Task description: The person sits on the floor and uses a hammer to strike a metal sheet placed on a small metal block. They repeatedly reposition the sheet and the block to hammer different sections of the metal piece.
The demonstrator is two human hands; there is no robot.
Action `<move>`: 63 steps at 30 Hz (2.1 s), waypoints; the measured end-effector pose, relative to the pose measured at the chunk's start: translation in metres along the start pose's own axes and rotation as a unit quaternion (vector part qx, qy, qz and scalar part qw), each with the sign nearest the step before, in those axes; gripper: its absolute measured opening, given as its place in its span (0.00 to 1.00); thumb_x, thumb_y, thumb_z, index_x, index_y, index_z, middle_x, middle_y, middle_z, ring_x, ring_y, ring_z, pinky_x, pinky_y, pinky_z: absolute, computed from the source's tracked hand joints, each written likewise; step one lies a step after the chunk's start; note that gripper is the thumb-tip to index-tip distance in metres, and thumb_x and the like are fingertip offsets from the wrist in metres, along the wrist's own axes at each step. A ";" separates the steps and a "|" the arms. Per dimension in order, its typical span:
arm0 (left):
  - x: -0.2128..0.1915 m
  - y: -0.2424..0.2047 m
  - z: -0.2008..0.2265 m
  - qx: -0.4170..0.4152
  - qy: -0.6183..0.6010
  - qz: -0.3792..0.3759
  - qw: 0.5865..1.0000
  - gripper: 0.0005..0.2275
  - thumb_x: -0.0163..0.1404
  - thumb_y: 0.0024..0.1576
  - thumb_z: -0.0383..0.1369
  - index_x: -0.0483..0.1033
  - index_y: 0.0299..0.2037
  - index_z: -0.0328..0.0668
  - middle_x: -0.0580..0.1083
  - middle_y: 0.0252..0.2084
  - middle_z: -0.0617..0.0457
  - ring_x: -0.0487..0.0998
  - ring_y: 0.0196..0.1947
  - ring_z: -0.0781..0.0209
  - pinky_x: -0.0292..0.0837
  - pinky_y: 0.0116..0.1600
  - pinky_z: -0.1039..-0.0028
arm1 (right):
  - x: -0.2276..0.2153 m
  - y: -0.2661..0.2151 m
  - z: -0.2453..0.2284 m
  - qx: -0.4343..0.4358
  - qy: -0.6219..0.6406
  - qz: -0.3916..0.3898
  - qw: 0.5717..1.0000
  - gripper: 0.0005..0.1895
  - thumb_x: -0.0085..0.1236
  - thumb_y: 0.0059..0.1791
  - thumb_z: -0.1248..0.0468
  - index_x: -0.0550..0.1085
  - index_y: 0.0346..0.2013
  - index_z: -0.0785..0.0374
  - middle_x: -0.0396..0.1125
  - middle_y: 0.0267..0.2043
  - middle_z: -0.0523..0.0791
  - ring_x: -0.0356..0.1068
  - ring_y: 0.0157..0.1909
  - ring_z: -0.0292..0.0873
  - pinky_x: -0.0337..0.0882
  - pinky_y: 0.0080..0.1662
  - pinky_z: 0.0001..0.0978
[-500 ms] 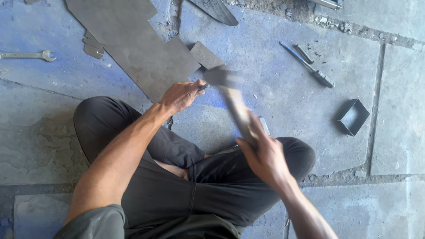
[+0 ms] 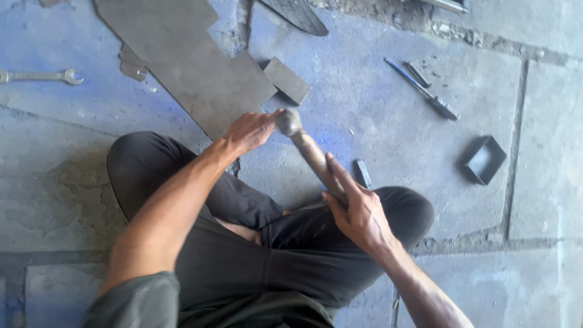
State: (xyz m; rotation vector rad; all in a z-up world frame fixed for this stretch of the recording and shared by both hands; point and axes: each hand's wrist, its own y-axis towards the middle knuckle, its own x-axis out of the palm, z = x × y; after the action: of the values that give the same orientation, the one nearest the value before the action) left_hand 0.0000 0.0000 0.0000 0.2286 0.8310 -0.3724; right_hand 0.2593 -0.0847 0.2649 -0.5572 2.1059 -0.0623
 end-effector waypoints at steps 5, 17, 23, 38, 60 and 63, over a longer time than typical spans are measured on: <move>-0.011 0.010 -0.020 -0.144 -0.110 -0.004 0.983 0.15 0.45 0.71 0.37 0.59 0.63 0.44 0.78 0.30 0.38 0.81 0.28 0.42 0.75 0.30 0.54 | 0.007 -0.007 -0.008 0.026 0.093 -0.013 0.995 0.38 0.62 0.48 0.64 0.60 0.73 0.52 0.78 0.40 0.53 0.74 0.28 0.43 0.75 0.32 0.38; 0.016 -0.026 0.038 0.097 0.122 0.273 0.949 0.11 0.43 0.65 0.23 0.61 0.54 0.49 0.79 0.47 0.48 0.83 0.44 0.54 0.83 0.48 0.56 | 0.024 -0.029 0.031 0.202 0.313 0.062 0.926 0.41 0.57 0.49 0.67 0.54 0.76 0.53 0.66 0.20 0.42 0.63 0.18 0.32 0.64 0.20 0.25; -0.009 0.084 0.035 -0.038 0.044 0.069 0.996 0.15 0.37 0.70 0.31 0.57 0.66 0.40 0.72 0.24 0.46 0.73 0.17 0.55 0.66 0.13 0.67 | 0.019 -0.025 0.029 0.171 0.347 0.089 0.918 0.41 0.58 0.49 0.68 0.53 0.75 0.55 0.74 0.35 0.37 0.65 0.21 0.30 0.67 0.21 0.24; -0.030 0.094 -0.013 -0.092 -0.139 0.334 0.928 0.07 0.48 0.68 0.29 0.63 0.50 0.38 0.78 0.36 0.47 0.83 0.35 0.45 0.75 0.35 0.60 | 0.052 0.093 0.049 0.018 0.129 0.145 0.981 0.38 0.58 0.54 0.64 0.53 0.76 0.50 0.74 0.52 0.58 0.78 0.35 0.42 0.77 0.34 0.35; -0.030 0.087 -0.013 -0.053 -0.005 0.360 0.931 0.04 0.51 0.66 0.32 0.70 0.44 0.44 0.76 0.35 0.53 0.77 0.35 0.51 0.63 0.48 0.60 | 0.114 0.139 0.079 0.044 0.126 0.159 0.978 0.36 0.56 0.53 0.67 0.57 0.75 0.52 0.75 0.47 0.64 0.75 0.27 0.46 0.73 0.28 0.39; -0.028 0.086 -0.015 -0.090 0.014 0.342 0.935 0.04 0.52 0.65 0.32 0.71 0.45 0.42 0.76 0.36 0.51 0.76 0.37 0.50 0.63 0.50 0.60 | 0.127 0.125 0.091 0.038 0.147 0.165 0.975 0.36 0.55 0.53 0.66 0.56 0.75 0.51 0.73 0.53 0.64 0.78 0.31 0.43 0.78 0.29 0.37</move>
State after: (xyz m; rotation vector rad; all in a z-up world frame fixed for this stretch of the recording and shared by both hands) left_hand 0.0079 0.0902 0.0153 0.3362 0.7570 0.3617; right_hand 0.2272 -0.0100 0.0817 -0.1516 2.4465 -0.0361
